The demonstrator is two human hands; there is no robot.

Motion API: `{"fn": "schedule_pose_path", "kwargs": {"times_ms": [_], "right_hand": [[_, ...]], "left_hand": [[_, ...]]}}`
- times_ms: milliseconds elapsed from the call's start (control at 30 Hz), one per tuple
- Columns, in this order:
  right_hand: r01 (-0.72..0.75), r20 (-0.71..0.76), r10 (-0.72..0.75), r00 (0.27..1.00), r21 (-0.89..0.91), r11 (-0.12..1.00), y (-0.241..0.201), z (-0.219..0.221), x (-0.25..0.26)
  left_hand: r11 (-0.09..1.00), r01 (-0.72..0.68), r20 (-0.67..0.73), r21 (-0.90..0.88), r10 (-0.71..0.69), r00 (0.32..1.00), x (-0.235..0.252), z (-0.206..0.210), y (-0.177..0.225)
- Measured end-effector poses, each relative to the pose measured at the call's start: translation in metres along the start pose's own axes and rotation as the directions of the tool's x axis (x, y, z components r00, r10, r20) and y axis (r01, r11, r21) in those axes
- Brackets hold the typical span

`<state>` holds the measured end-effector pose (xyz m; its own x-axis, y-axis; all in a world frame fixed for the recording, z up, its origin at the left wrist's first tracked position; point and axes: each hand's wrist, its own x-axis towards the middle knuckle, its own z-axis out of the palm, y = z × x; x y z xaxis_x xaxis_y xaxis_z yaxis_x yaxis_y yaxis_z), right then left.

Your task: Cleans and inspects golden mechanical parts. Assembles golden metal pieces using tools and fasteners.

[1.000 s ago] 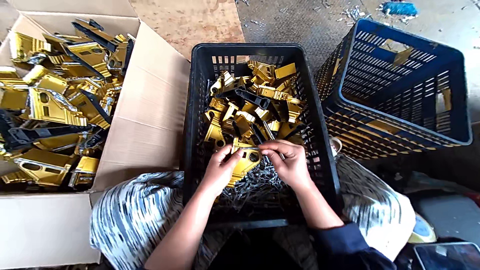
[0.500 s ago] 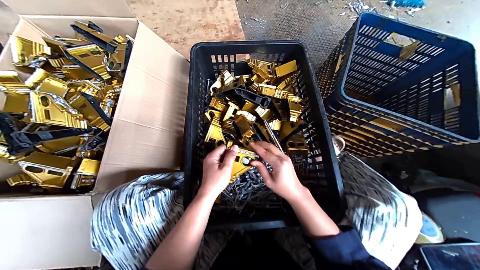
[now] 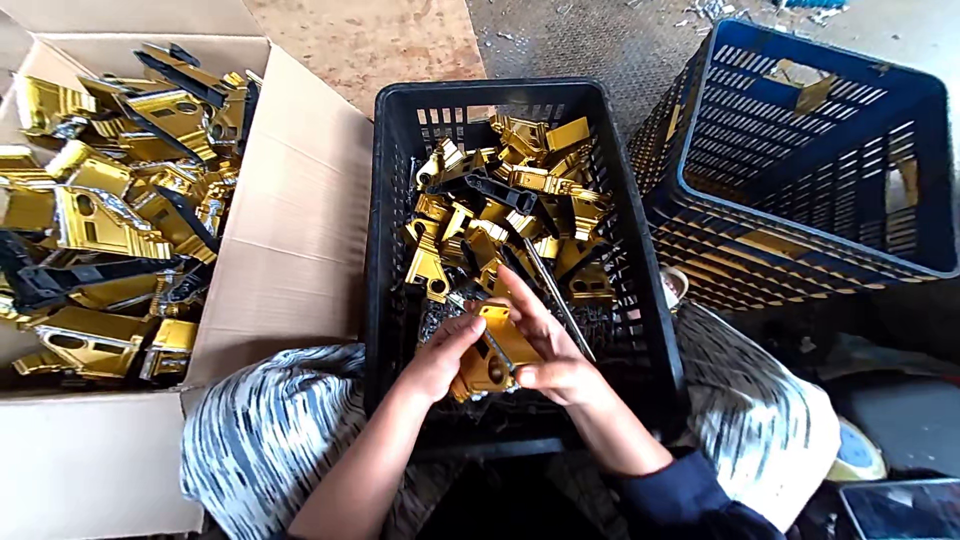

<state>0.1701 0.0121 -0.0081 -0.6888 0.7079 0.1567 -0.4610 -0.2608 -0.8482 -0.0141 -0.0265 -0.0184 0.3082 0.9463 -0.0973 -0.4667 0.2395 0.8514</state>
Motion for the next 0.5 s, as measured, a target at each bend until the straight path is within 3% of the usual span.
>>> {"fn": "schedule_pose_path", "kwargs": {"times_ms": [100,167,233,300,333,400,500], "right_hand": [[0.06,-0.094,-0.08,0.992,-0.202,0.978,-0.002,0.005,-0.002],[0.058,-0.167,-0.165,0.972,-0.512,0.857,-0.004,0.003,-0.005],[0.033,-0.136,-0.288,0.948,-0.858,0.512,0.0,-0.001,-0.007],[0.034,-0.042,-0.348,0.937,-0.977,0.209,0.008,-0.003,-0.006],[0.044,-0.006,-0.35,0.937,-0.99,0.135,0.012,-0.002,-0.006],[0.037,-0.017,-0.31,0.951,-0.985,0.167,0.012,0.0,-0.006],[-0.024,-0.129,-0.2,0.971,-0.889,0.458,0.0,-0.004,-0.008]], "left_hand": [[0.979,0.027,-0.005,0.2,-0.027,1.0,0.002,-0.004,0.014],[0.902,0.03,-0.124,0.43,0.026,0.992,0.004,-0.003,0.022],[0.838,0.081,-0.165,0.539,0.01,0.986,0.008,-0.008,0.021],[0.838,0.124,-0.155,0.531,-0.047,0.987,0.007,-0.002,0.018],[0.84,0.125,-0.142,0.528,-0.058,0.988,0.007,0.002,0.014],[0.844,0.116,-0.132,0.524,-0.054,0.99,0.007,0.004,0.008],[0.873,0.08,-0.086,0.482,-0.044,0.995,0.006,-0.002,0.007]]}}
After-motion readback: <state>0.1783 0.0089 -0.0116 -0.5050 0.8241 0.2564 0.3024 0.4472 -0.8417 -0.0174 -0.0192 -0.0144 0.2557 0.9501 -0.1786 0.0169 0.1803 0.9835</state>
